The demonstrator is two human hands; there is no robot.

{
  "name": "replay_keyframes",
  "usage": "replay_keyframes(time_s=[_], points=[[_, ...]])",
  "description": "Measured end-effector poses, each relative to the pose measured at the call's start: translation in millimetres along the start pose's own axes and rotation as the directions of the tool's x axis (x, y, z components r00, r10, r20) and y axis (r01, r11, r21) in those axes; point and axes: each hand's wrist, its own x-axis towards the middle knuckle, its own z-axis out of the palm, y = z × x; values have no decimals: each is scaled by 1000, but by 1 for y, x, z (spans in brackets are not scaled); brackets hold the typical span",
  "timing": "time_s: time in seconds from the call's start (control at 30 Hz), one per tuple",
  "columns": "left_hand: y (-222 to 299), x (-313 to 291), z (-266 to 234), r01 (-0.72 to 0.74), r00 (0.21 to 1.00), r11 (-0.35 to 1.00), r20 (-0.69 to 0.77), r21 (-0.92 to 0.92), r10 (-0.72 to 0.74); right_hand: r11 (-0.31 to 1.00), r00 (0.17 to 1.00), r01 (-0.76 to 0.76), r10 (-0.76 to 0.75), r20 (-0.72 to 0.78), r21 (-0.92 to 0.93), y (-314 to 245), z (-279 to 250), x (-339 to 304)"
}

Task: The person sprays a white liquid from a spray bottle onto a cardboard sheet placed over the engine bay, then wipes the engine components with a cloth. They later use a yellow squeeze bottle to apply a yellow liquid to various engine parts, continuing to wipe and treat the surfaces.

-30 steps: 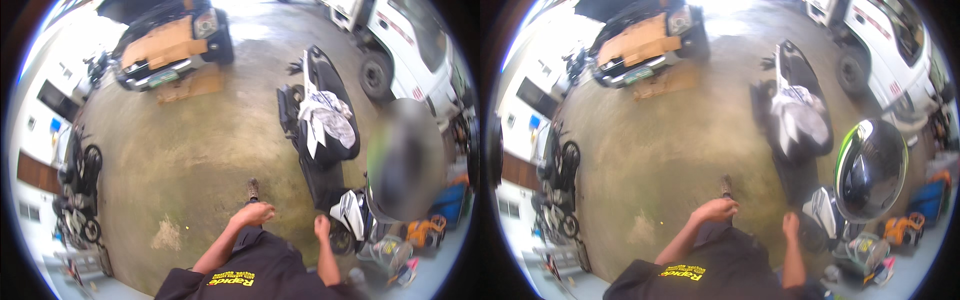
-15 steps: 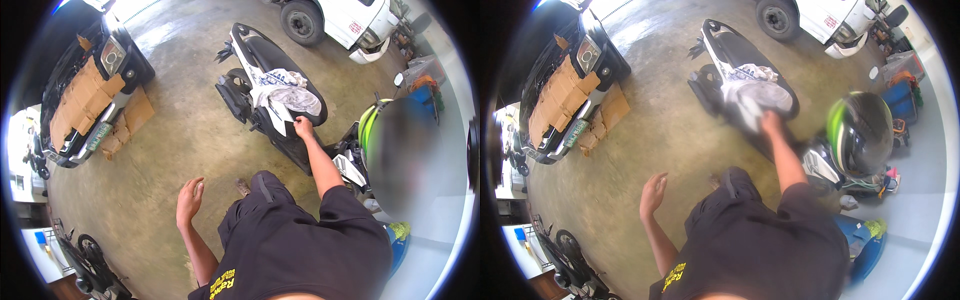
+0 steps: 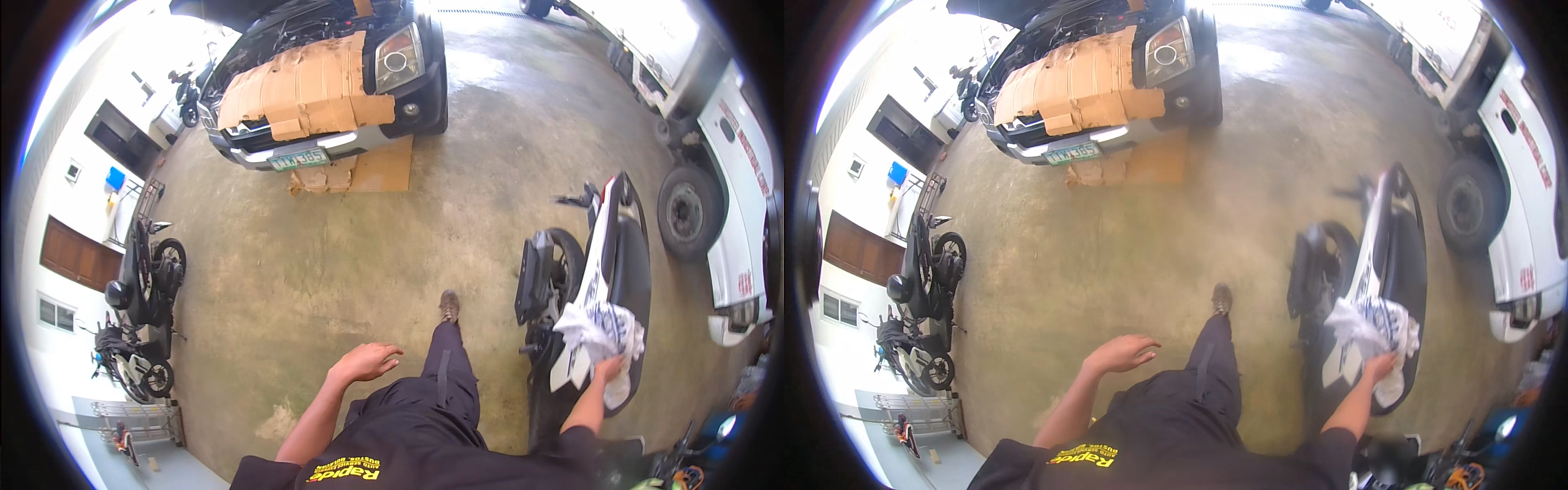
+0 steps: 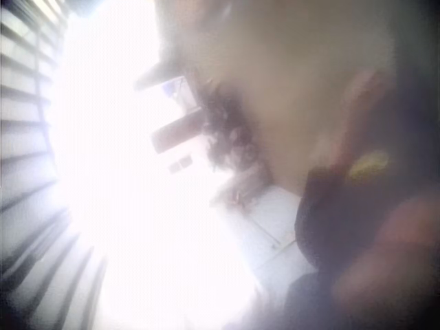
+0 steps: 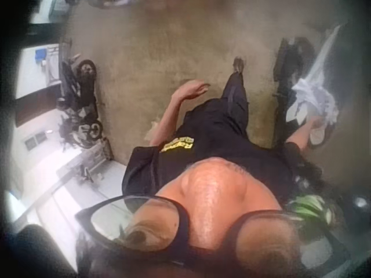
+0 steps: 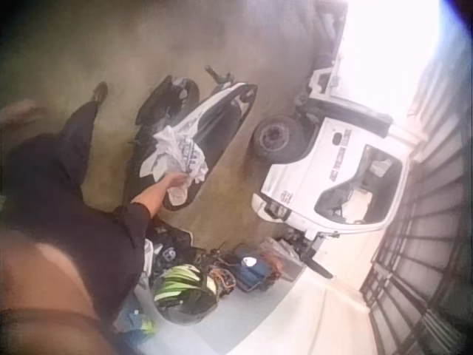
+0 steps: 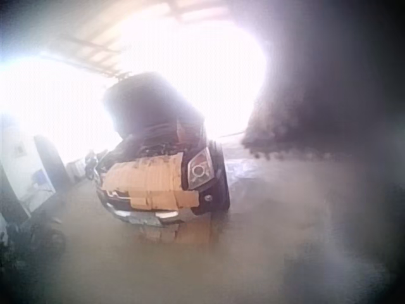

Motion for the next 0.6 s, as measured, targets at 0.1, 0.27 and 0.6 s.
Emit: replay_keyframes(time_s=[0.1,0.27,0.6], points=[[14,89,-50,-42,999,998,16,51,41,1000,990,-13,16,-141,23,-41,-25,-32],[57,225,-139,-240,970,971,32,-26,240,902,958,274,-224,-181,333,-206,-91,-131],[-19,356,-360,-410,792,884,-568,-224,223,112,158,652,-987,10,750,-745,-340,-287]])
